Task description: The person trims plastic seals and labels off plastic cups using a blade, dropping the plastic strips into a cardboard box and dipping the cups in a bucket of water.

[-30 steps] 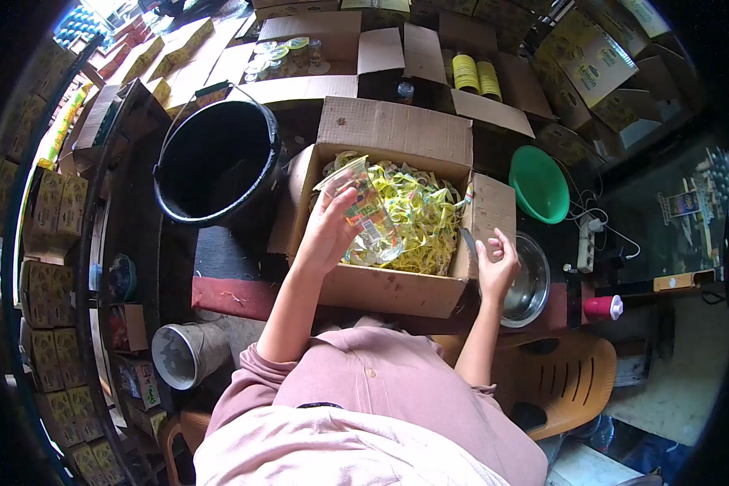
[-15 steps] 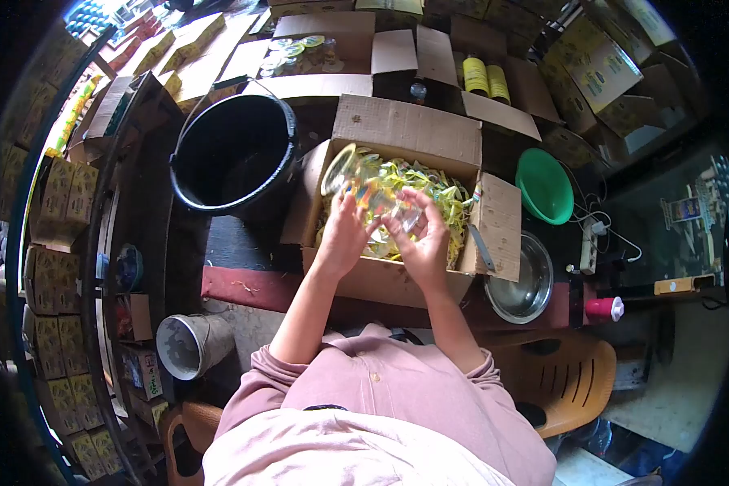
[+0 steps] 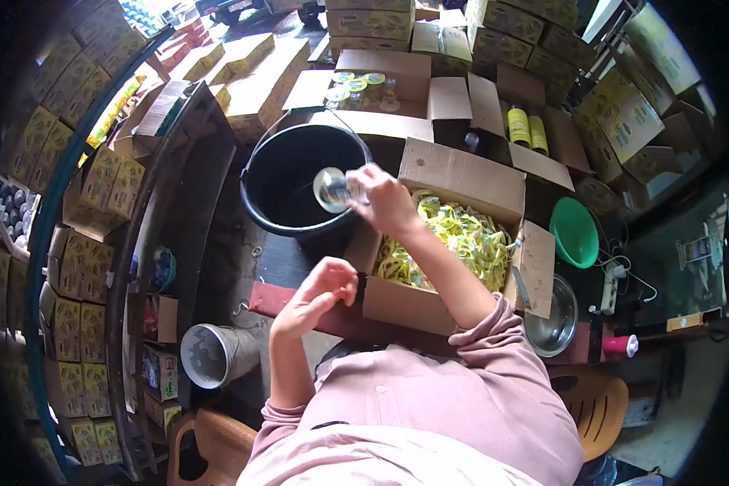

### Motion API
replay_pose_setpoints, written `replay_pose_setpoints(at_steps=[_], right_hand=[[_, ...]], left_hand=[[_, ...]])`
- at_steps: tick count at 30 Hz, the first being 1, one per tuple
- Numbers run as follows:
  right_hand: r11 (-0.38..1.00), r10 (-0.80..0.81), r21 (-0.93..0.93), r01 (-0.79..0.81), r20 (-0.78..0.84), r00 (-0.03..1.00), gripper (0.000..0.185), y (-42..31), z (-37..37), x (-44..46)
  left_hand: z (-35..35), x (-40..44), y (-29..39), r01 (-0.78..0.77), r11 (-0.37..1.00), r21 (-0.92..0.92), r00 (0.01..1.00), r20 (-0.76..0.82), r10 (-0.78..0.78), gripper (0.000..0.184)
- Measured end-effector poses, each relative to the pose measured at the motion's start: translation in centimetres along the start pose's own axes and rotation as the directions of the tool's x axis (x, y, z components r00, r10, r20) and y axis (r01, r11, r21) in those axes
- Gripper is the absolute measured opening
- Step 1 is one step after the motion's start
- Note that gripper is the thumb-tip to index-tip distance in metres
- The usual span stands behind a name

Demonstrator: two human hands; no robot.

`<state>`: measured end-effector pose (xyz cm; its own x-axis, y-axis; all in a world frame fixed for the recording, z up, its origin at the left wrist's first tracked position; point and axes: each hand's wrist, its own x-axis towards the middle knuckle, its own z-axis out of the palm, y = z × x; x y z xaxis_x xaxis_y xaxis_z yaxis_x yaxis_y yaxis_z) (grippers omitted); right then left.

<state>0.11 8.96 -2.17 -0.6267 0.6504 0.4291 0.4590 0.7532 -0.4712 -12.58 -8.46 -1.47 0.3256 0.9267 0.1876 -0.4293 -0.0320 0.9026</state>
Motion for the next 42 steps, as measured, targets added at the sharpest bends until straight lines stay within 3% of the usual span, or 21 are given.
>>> replay_pose_setpoints(at_steps=[1,4,6,7,9,10,12,16,20,21,22,24,26,27,28,30,31,34,38,40,42], right_hand=[[1.0,0.027,0.006,-0.028,0.072,0.997,0.041,-0.1,0.1,-0.2],[0.995,-0.05,0.071,0.073,-0.284,0.958,0.033,-0.9,0.9,-0.7],[0.997,0.056,0.05,-0.059,0.061,0.997,0.038,-1.1,1.1,-1.5],[0.991,0.051,0.127,-0.05,-0.005,0.999,0.041,-1.0,1.2,-1.8],[0.973,0.04,0.233,0.001,-0.171,0.985,0.045,-0.8,0.9,-1.8],[0.964,0.038,0.264,0.033,-0.259,0.965,0.046,-0.8,0.7,-1.8],[0.934,0.121,0.357,0.005,-0.331,0.936,0.047,-0.5,0.2,-2.1],[0.851,0.307,0.516,-0.094,-0.344,0.887,0.049,2.9,-1.4,-3.1],[0.91,0.373,0.367,-0.194,-0.52,0.769,0.049,9.5,-4.0,-3.6],[0.904,0.408,0.354,-0.24,-0.542,0.735,0.048,11.1,-5.1,-3.8],[0.897,0.435,0.341,-0.281,-0.57,0.697,0.047,12.7,-6.2,-3.6],[0.9,0.432,0.257,-0.352,-0.639,0.637,0.045,16.3,-8.5,-3.0],[0.885,0.348,0.019,-0.465,-0.69,0.635,0.044,20.2,-10.5,-2.3],[0.874,0.341,-0.017,-0.485,-0.689,0.639,0.044,22.3,-11.1,-1.8],[0.867,0.337,-0.057,-0.495,-0.665,0.667,0.044,24.1,-11.4,-1.1],[0.847,0.335,-0.137,-0.514,-0.612,0.716,0.043,27.1,-11.8,0.4],[0.831,0.359,-0.163,-0.533,-0.574,0.736,0.041,28.0,-11.6,1.4],[0.825,0.366,-0.26,-0.503,-0.433,0.824,0.042,32.4,-9.9,3.3],[0.725,0.576,-0.352,-0.592,-0.159,0.802,0.046,36.2,-6.6,3.8],[0.695,0.65,-0.403,-0.596,-0.001,0.76,0.048,36.5,-5.5,3.2],[0.718,0.638,-0.245,-0.651,-0.142,0.757,0.061,38.9,-3.5,1.9]], left_hand=[[0.9,0.2,1.2,-0.098,0.995,-0.006,0.994,-0.045,0.098,0.044],[3.4,1.1,4.9,-0.378,0.926,0.002,0.926,-0.027,0.378,0.061],[5.9,2.2,6.6,-0.61,0.771,-0.181,0.761,0.137,0.634,0.065],[7.3,2.3,7.5,-0.652,0.707,-0.276,0.694,0.161,0.702,0.061],[8.9,2.1,10.0,-0.638,0.699,-0.324,0.604,0.352,0.715,0.051],[9.0,2.6,10.7,-0.649,0.656,-0.387,0.473,0.47,0.745,0.046],[9.9,3.4,12.5,-0.562,0.742,-0.366,0.452,0.616,0.646,0.028],[10.0,5.0,13.2,-0.576,0.702,-0.418,0.393,0.611,0.687,0.02],[9.4,7.2,13.9,-0.559,0.691,-0.457,0.418,0.564,0.712,0.019],[8.9,8.3,14.0,-0.566,0.668,-0.482,0.353,0.591,0.726,0.01],[8.3,9.1,13.9,-0.589,0.648,-0.483,0.356,0.564,0.745,0.008],[6.7,10.3,12.9,-0.627,0.61,-0.484,0.362,0.512,0.779,0.028],[3.0,9.8,10.6,-0.633,0.69,-0.351,0.566,0.397,0.722,0.037],[2.4,9.4,9.2,-0.667,0.723,-0.181,0.713,0.128,0.69,0.051],[-0.7,9.7,7.9,-0.655,0.755,-0.04,0.744,0.143,0.653,0.063],[-5.2,9.9,4.8,-0.47,0.818,0.333,0.812,-0.202,0.548,0.069],[-7.1,10.1,3.2,-0.315,0.82,0.478,0.769,-0.379,0.516,0.069],[-12.6,9.2,-0.6,-0.043,0.75,0.66,0.766,-0.46,0.449,0.053],[-15.5,9.6,-3.1,0.008,0.877,0.48,0.715,-0.616,0.33,0.047],[-16.2,9.6,-3.6,-0.131,0.946,0.295,0.691,-0.657,0.301,0.048],[-16.5,9.2,-3.4,-0.17,0.951,0.257,0.678,-0.67,0.302,0.047]])
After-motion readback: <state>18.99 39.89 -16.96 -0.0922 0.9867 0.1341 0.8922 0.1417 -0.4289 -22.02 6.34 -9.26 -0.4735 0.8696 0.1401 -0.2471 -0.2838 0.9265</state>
